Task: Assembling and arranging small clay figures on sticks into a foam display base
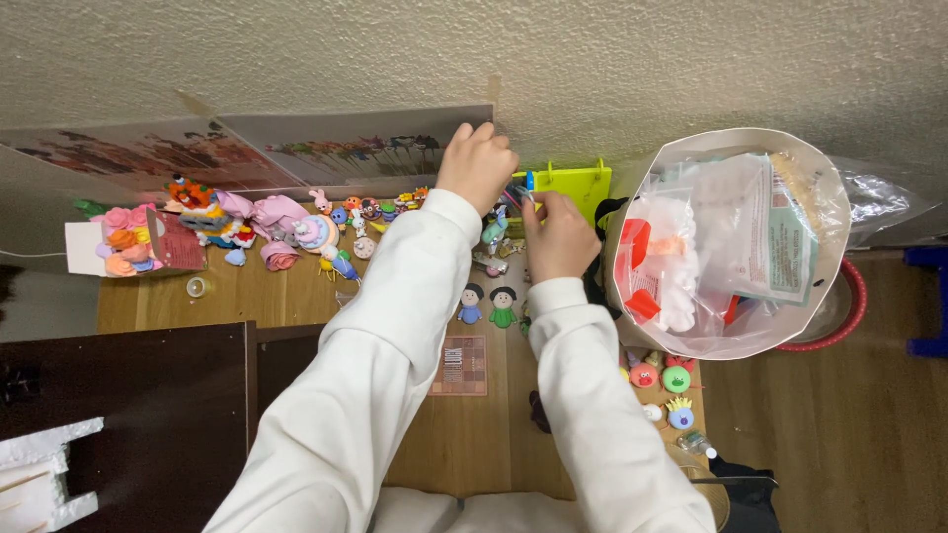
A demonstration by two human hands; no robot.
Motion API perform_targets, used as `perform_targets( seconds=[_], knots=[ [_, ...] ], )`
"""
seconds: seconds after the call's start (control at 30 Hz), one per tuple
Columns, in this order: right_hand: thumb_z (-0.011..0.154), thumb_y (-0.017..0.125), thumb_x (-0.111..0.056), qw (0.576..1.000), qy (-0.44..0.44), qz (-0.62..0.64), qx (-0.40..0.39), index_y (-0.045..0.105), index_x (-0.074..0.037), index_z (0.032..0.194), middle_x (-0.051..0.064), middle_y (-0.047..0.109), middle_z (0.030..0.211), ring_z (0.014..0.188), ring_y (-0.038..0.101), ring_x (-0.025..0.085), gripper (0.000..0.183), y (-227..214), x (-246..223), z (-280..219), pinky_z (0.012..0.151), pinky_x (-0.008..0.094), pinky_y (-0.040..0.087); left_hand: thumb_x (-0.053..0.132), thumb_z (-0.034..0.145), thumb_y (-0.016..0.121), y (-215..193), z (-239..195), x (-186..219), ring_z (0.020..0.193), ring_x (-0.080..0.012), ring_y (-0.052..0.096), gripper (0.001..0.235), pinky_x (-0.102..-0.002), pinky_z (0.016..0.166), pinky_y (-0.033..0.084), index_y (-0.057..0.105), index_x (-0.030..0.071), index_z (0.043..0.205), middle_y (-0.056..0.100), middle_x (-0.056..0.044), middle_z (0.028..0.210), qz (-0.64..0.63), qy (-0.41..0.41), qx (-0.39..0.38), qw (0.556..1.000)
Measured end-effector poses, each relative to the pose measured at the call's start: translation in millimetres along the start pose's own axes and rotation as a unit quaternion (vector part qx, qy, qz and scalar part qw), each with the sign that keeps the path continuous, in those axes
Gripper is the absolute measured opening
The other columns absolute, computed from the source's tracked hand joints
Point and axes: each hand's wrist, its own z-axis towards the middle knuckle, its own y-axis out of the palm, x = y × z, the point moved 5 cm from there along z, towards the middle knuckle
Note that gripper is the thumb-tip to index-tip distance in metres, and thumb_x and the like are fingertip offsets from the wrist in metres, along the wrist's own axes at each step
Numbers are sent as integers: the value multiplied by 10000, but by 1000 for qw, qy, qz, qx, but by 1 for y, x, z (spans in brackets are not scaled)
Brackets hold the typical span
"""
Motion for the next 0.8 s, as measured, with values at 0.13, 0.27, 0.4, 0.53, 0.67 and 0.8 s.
perform_targets(
  seconds=[0.13,0.27,0.4,0.53,0.67,0.8],
  knots=[
    [958,655,-430,984,-78,-79,-143,733,-324,1008,-10,691,826,794,745,320,140,13,-10,36,700,508,608,186,767,761,-18,4,4,831,-209,585,268,-364,728,409,640,195,1006,633,-2,725,-17,-24,35,999],
    [981,613,-418,971,-136,-120,-158,739,-324,960,-33,675,788,787,757,303,158,40,-4,46,685,478,611,184,776,736,-36,4,14,785,-198,600,276,-348,698,432,618,235,1020,634,5,670,20,-22,89,996],
    [991,583,-398,956,-146,-159,-200,736,-386,1057,-10,703,819,819,764,319,167,47,-1,42,710,523,616,206,726,824,-30,-4,10,795,-197,608,397,-343,744,436,573,206,1034,648,9,623,-11,-39,31,999],
    [1055,524,-360,964,-104,-84,-231,716,-305,1279,115,759,983,959,744,396,300,6,-25,34,802,585,598,229,720,887,-70,-3,2,852,-204,642,548,-347,778,438,567,183,1163,714,4,693,-58,-61,-20,996],
    [1077,518,-348,974,-92,-63,-199,708,-263,1305,152,754,984,978,732,411,308,-20,-47,37,823,589,590,234,775,853,-125,-8,-10,860,-198,636,477,-339,802,447,572,192,1159,728,26,721,-77,-78,-15,994],
    [1076,527,-361,983,-85,-11,-160,712,-271,1298,141,761,1017,1014,717,411,302,-49,-56,44,834,595,581,251,815,832,-174,-24,-17,812,-166,641,376,-325,804,454,606,226,1114,709,78,684,-73,-98,11,992]
  ],
)
